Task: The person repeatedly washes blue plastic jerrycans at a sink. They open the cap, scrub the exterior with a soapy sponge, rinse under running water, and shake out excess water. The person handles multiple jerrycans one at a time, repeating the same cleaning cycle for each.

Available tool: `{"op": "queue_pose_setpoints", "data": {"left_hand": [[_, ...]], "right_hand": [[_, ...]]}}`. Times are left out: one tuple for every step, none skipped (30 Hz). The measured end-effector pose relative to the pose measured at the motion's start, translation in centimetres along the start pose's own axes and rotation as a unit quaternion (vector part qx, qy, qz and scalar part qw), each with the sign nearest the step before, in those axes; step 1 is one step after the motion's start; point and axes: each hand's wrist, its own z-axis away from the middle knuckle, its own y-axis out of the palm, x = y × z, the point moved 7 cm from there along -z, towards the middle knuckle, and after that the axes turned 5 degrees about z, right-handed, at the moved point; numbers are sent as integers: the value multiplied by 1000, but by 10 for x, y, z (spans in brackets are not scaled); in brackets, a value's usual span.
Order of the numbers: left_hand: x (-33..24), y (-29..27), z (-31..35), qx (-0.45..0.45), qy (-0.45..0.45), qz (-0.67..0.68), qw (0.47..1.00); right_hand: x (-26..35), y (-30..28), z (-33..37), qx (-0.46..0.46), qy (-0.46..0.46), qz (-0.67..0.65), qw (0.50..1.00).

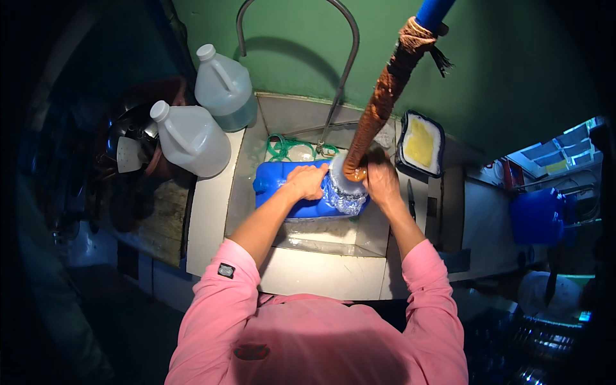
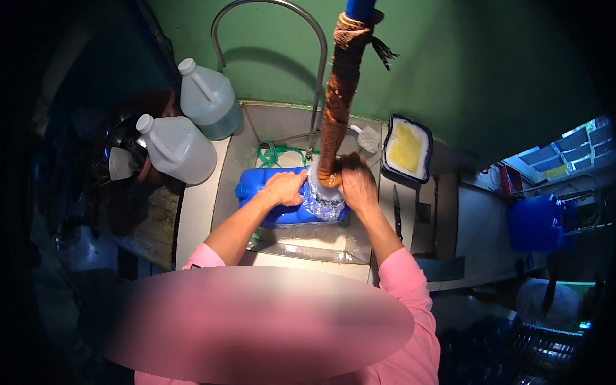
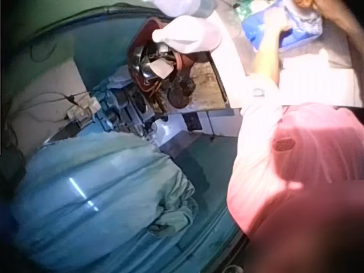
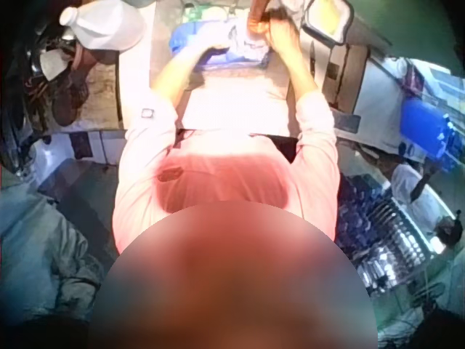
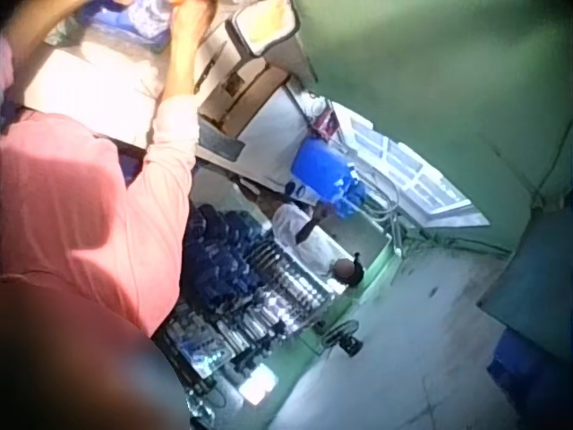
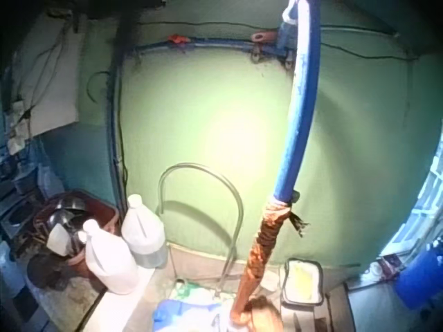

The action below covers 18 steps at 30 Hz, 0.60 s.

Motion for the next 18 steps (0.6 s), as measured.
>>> {"op": "queue_pose_setpoints", "data": {"left_hand": [[-1,0,1,2,16,3,1000],[0,0,3,10,18,7,1000],[-2,-1,5,4,25,13,1000],[-3,-1,10,2,30,21,999],[-5,-1,14,3,31,33,999],[-7,1,18,15,31,29,999],[-10,3,23,20,31,35,999],[-17,2,26,10,51,39,998],[-19,3,29,19,42,29,999],[-27,4,28,22,51,39,998],[-32,5,27,35,40,36,998],[-39,1,27,25,54,39,997],[-42,-5,25,10,38,46,998],[-47,-15,25,-29,45,60,997],[-50,-20,23,-31,42,74,996],[-50,-30,26,-69,31,44,996],[-43,-29,23,-23,-22,46,998],[-42,-33,27,-35,-34,73,996]], "right_hand": [[-2,-10,-8,-30,-23,-9,999],[-14,-19,-18,-52,-2,26,998],[-21,-27,-24,-82,-8,57,995],[-31,-34,-30,-122,31,133,983],[-41,-36,-31,-129,89,138,978],[-52,-28,-33,-107,155,35,982],[-63,-14,-29,-58,256,-68,963],[-55,3,-29,-13,248,-266,931],[-46,23,-26,40,283,-445,849],[-25,19,-28,5,194,-478,857],[-8,14,-31,12,114,-317,941],[3,22,-28,87,112,-309,940],[16,24,-27,149,66,-280,946],[17,17,-26,137,63,-238,960],[20,4,-27,104,24,-182,977],[23,-11,-27,67,-30,-125,990],[10,-22,-26,36,26,-181,983],[2,-30,-24,16,43,-221,974]]}}
